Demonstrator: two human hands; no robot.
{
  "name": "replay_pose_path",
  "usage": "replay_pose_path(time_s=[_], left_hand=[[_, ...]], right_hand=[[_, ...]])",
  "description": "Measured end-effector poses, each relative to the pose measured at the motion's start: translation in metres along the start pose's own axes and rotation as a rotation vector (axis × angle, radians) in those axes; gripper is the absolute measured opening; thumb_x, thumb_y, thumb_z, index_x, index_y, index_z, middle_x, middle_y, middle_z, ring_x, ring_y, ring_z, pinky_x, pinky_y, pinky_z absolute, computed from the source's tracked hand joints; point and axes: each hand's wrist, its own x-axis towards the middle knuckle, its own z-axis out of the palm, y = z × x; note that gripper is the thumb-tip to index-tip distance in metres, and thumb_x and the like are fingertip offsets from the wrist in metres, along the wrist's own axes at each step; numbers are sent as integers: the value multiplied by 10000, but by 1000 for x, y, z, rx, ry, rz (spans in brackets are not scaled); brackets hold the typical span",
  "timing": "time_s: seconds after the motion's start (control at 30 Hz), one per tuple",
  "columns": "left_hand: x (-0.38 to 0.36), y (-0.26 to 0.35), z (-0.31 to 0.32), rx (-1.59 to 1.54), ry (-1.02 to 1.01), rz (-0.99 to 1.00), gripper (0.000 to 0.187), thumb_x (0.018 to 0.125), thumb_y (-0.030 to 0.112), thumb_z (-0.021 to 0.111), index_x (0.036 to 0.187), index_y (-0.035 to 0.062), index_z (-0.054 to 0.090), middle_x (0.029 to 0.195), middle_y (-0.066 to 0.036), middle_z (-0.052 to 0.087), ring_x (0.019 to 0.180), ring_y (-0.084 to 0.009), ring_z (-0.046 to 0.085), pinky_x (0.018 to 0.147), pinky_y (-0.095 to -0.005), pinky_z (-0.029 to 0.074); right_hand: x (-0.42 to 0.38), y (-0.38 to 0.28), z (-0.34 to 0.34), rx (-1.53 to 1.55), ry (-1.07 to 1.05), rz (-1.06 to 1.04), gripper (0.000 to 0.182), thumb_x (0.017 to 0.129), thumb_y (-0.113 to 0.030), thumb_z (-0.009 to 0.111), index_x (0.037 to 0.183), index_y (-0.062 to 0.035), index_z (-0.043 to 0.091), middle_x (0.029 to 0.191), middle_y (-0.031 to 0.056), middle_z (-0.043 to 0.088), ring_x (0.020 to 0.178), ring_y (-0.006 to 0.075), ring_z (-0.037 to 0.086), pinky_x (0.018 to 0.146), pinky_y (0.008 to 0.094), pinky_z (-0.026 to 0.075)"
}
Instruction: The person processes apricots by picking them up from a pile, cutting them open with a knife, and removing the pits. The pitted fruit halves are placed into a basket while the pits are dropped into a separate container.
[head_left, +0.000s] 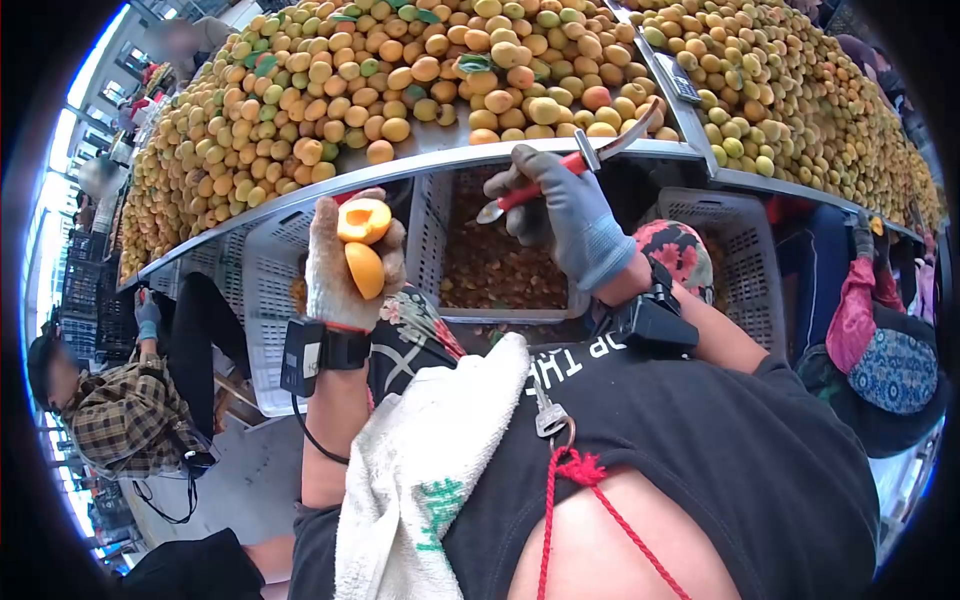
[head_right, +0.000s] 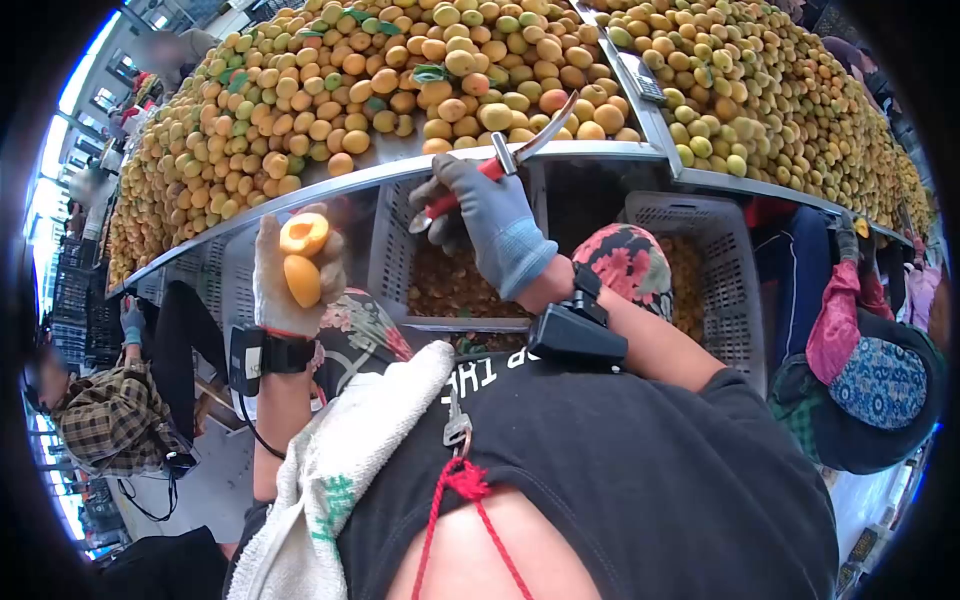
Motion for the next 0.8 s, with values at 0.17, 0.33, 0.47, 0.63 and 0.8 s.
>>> replay_pose_path(time_s=[0.17,0.33,0.47,0.63,0.8], left_hand=[[-15,29,-97,158,268,33,373,942,462,595,1097,123,617,793,-39,628,544,-147,557,444,-251,431],[-28,74,-226,1732,1114,188,510,891,330,681,1257,-8,572,1068,-146,670,954,-289,641,893,-376,499],[48,70,-101,1286,587,563,373,908,201,635,1198,-33,607,1092,-139,663,977,-186,603,894,-302,476],[168,1,36,1918,114,234,471,907,467,553,971,26,702,879,-179,685,833,-292,654,791,-358,496],[242,-43,49,2073,-102,-47,552,885,516,523,1002,9,706,903,-192,703,898,-355,669,820,-410,503]], right_hand=[[8,6,-4,-12,-24,57,221,945,-259,626,954,-39,642,843,88,717,536,129,640,419,245,462],[20,21,-18,-77,-3,117,81,889,-115,652,873,-43,619,733,40,634,554,117,619,451,245,477],[36,45,-27,24,16,26,176,934,-195,652,925,-31,590,766,57,648,569,116,615,478,246,482],[46,40,-46,-47,18,-5,325,965,-360,621,978,-38,576,756,59,661,617,104,615,533,253,497],[54,44,-66,-162,35,-120,403,985,-429,569,1016,-27,575,727,33,652,647,105,615,573,271,502]])
